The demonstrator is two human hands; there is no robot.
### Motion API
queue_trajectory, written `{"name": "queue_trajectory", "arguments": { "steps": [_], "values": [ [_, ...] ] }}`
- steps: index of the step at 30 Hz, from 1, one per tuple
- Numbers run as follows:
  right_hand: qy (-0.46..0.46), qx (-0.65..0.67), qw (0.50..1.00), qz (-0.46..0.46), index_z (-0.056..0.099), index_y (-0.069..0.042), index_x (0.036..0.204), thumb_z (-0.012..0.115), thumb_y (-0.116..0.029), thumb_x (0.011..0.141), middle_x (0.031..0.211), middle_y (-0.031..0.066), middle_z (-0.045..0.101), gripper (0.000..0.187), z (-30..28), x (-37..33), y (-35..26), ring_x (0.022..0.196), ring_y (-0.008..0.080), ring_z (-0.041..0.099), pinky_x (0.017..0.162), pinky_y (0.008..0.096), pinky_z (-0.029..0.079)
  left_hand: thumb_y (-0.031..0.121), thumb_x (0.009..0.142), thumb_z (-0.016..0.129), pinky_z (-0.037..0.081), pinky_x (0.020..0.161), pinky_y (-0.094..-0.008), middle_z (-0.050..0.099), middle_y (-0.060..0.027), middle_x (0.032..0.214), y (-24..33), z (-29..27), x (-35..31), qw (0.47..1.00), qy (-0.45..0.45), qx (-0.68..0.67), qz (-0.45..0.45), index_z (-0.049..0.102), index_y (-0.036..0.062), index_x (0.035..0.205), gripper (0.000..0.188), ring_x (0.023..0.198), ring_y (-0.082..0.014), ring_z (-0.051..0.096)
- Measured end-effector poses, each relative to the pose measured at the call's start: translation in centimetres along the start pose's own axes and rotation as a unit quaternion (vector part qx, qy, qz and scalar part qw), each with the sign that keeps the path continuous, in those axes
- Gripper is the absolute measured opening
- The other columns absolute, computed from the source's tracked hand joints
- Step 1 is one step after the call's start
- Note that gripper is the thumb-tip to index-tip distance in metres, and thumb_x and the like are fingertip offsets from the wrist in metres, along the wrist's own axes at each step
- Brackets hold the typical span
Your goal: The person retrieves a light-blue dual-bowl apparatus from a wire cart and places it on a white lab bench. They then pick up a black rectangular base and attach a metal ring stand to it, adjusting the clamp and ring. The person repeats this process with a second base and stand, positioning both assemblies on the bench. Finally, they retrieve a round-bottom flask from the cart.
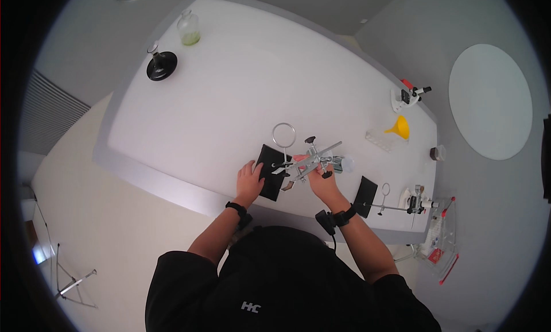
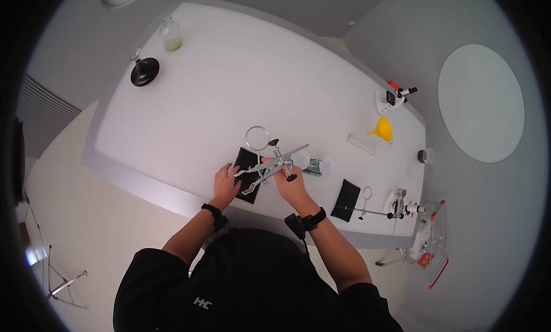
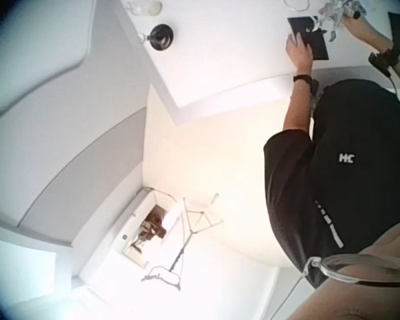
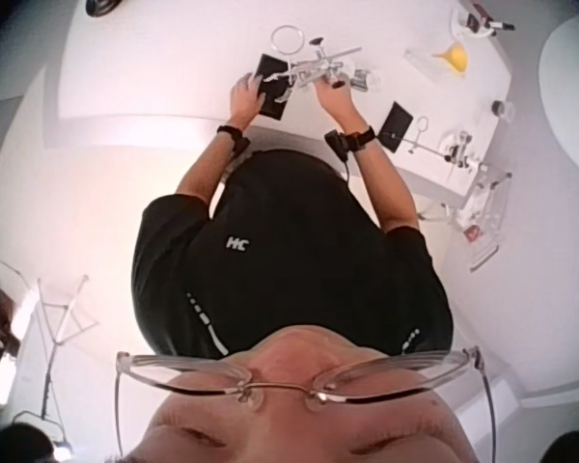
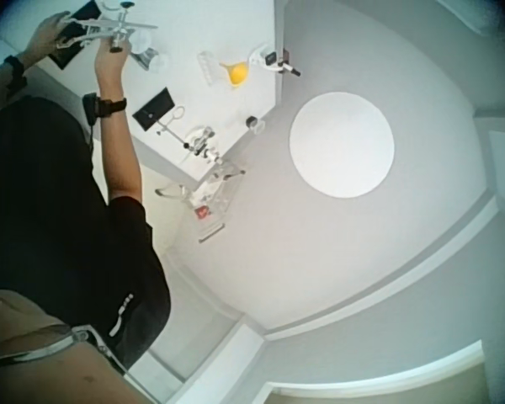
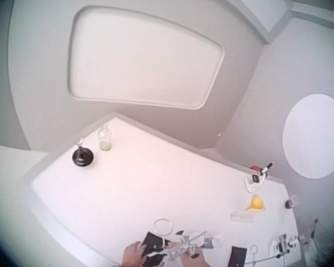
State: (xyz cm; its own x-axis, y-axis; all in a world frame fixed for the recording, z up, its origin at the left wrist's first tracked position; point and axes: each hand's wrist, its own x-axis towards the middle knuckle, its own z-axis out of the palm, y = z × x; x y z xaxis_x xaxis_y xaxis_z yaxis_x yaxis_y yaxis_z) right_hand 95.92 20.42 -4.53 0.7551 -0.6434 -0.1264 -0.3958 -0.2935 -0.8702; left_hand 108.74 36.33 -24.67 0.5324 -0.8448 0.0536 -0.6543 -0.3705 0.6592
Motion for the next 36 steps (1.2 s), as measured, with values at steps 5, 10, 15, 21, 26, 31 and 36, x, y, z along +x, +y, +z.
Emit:
{"name": "queue_trajectory", "arguments": {
  "steps": [5,10,15,21,26,31,36],
  "values": [
    [0.001,-0.025,1.000,-0.014,0.070,-0.008,0.114,0.056,-0.009,0.093,0.071,0.0085,0.063,0.026,0.3,0.9,-0.9,0.063,0.0124,0.048,0.061,0.0293,0.042,0.039,0.084,0.069,0.024,0.117,-0.0476,0.033,-0.0148,0.154,0.0,0.7,1.1,0.985,-0.040,0.093,0.140,0.048,0.0052,0.139,0.068,0.144,-0.0337,0.028],
    [-0.040,-0.233,0.971,-0.028,0.066,-0.004,0.118,0.061,-0.008,0.088,0.098,0.0161,0.068,0.030,-2.5,-0.2,-4.0,0.089,0.0272,0.064,0.080,0.0377,0.050,0.051,0.085,0.064,0.022,0.118,-0.0503,0.030,-0.0129,0.156,-1.1,2.0,0.4,0.985,-0.053,0.094,0.137,0.045,0.0037,0.142,0.076,0.144,-0.0343,0.026],
    [0.022,-0.450,0.888,-0.098,0.057,-0.004,0.125,0.067,-0.004,0.079,0.120,0.0194,0.061,0.047,-7.3,-0.7,-12.5,0.111,0.0368,0.059,0.098,0.0430,0.046,0.052,0.086,0.063,0.022,0.117,-0.0535,0.030,-0.0116,0.157,-1.0,1.3,0.4,0.985,-0.059,0.098,0.131,0.045,0.0056,0.142,0.075,0.144,-0.0361,0.027],
    [-0.133,-0.410,0.886,-0.169,0.052,-0.005,0.132,0.067,0.001,0.072,0.125,0.0191,0.058,0.062,-7.9,3.0,-15.1,0.118,0.0375,0.054,0.104,0.0423,0.042,0.052,0.085,0.063,0.021,0.116,-0.0566,0.027,-0.0109,0.158,-0.9,1.3,0.8,0.985,-0.065,0.089,0.130,0.050,0.0057,0.139,0.072,0.145,-0.0361,0.024],
    [-0.175,-0.367,0.913,-0.025,0.051,-0.005,0.133,0.058,0.004,0.074,0.127,0.0186,0.058,0.060,-7.1,4.0,-14.3,0.121,0.0349,0.054,0.107,0.0395,0.040,0.052,0.085,0.064,0.021,0.116,-0.0566,0.028,-0.0110,0.158,-1.1,1.4,0.5,0.987,-0.055,0.093,0.119,0.050,0.0068,0.139,0.072,0.145,-0.0360,0.025],
    [-0.002,-0.224,0.972,-0.075,0.052,-0.004,0.132,0.057,0.003,0.077,0.127,0.0188,0.059,0.055,-8.9,3.4,-7.0,0.120,0.0303,0.057,0.102,0.0387,0.045,0.055,0.087,0.060,0.020,0.116,-0.0564,0.028,-0.0112,0.158,-1.2,1.5,0.3,0.986,-0.058,0.101,0.119,0.045,0.0086,0.143,0.075,0.145,-0.0356,0.025],
    [-0.027,-0.282,0.959,-0.010,0.050,-0.002,0.133,0.055,0.001,0.082,0.134,0.0201,0.053,0.052,-5.9,3.2,3.4,0.123,0.0346,0.054,0.105,0.0432,0.042,0.058,0.088,0.055,0.019,0.117,-0.0565,0.027,-0.0112,0.159,-1.3,1.8,0.3,0.981,-0.063,0.134,0.127,0.042,0.0097,0.146,0.077,0.145,-0.0350,0.024]
  ]
}}
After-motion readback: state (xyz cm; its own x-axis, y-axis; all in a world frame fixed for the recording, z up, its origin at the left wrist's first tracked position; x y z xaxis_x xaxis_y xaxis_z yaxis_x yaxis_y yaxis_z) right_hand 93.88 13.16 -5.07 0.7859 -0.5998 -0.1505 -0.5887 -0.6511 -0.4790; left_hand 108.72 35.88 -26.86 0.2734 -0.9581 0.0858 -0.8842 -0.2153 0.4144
